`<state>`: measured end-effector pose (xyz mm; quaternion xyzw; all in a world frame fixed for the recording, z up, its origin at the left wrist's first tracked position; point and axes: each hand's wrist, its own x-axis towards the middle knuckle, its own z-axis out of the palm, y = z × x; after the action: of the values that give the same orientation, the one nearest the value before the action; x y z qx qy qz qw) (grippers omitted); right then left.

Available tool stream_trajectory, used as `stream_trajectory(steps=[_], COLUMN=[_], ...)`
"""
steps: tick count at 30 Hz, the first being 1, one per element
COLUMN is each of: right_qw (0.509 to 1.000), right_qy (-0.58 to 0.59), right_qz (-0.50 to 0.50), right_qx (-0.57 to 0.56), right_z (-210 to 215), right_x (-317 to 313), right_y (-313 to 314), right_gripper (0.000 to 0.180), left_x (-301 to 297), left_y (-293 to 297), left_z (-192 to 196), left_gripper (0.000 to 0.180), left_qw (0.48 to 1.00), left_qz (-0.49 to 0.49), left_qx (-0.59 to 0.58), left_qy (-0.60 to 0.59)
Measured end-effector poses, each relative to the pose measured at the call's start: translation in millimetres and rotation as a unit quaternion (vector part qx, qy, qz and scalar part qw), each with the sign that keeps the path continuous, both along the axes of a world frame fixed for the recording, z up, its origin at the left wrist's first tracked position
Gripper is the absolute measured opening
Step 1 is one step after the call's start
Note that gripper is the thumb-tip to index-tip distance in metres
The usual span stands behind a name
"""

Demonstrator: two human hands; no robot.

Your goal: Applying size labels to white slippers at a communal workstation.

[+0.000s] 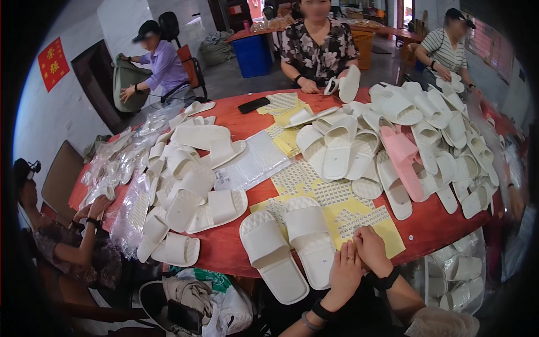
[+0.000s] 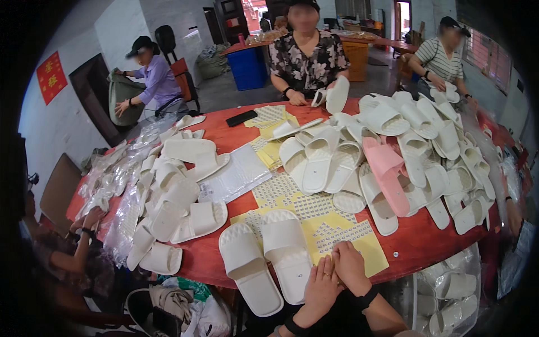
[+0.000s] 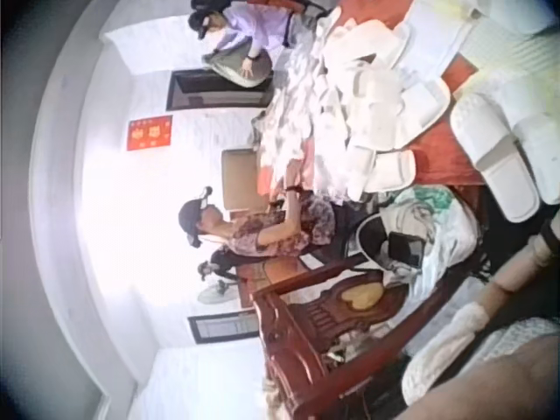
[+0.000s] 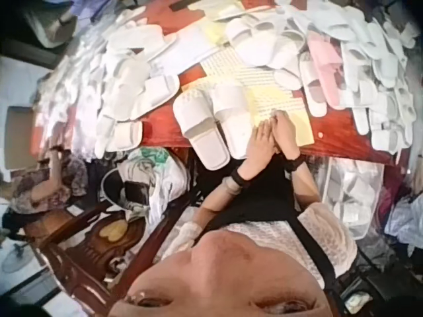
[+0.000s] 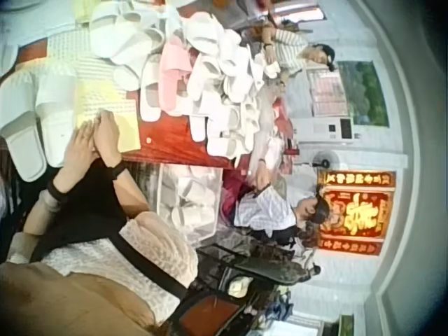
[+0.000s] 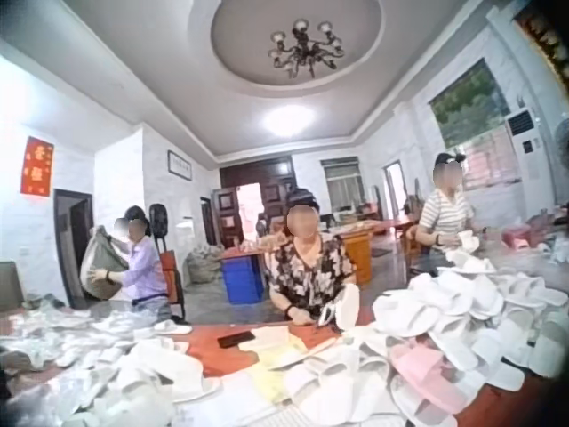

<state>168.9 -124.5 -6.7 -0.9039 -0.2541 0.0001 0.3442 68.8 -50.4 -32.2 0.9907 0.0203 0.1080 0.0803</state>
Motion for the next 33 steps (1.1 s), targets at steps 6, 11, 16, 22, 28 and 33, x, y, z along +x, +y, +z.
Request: stream_trajectory(steps=[6, 11, 16, 22, 28, 33], right_qw=[0.999, 1.0, 0.998, 0.964, 0.954, 0.944], right_qy=[-0.002, 0.01, 0.059, 0.162, 0.176, 0.169], right_qz=[-0.018, -0.014, -0.008, 0.175, 0.228, 0.271], right_qx=[-0.037, -0.025, 0.031, 0.119, 0.089, 0.08], right_z=[-6.3, -1.0, 5.0, 36.5, 50.1, 43.2], right_x=[-1.8, -3.4, -6.1, -47.0, -68.4, -74.0], right_y=[0.8, -2.4, -10.0, -10.6, 12.6, 17.1], right_gripper=[0.009, 0.01, 0.007, 0.007, 0.009, 0.007], left_x=[-1.5, -3.5, -8.1, -34.9, -61.1, -80.3], left_y=[0.3, 3.5, 11.4, 30.9, 47.4, 56.2], left_z=[-2.6, 4.3, 19.8, 50.5, 53.0, 54.3], left_gripper=[0.067, 0.061, 0.046, 0.025, 0.014, 0.012], left_qw=[1.0, 0.996, 0.938, 0.892, 0.891, 0.899], left_qz=[0.003, -0.003, 0.03, 0.098, 0.137, 0.152], left_qx=[-0.006, -0.078, -0.316, -0.395, -0.386, -0.379], left_qy=[-0.009, -0.047, -0.135, -0.195, -0.195, -0.16])
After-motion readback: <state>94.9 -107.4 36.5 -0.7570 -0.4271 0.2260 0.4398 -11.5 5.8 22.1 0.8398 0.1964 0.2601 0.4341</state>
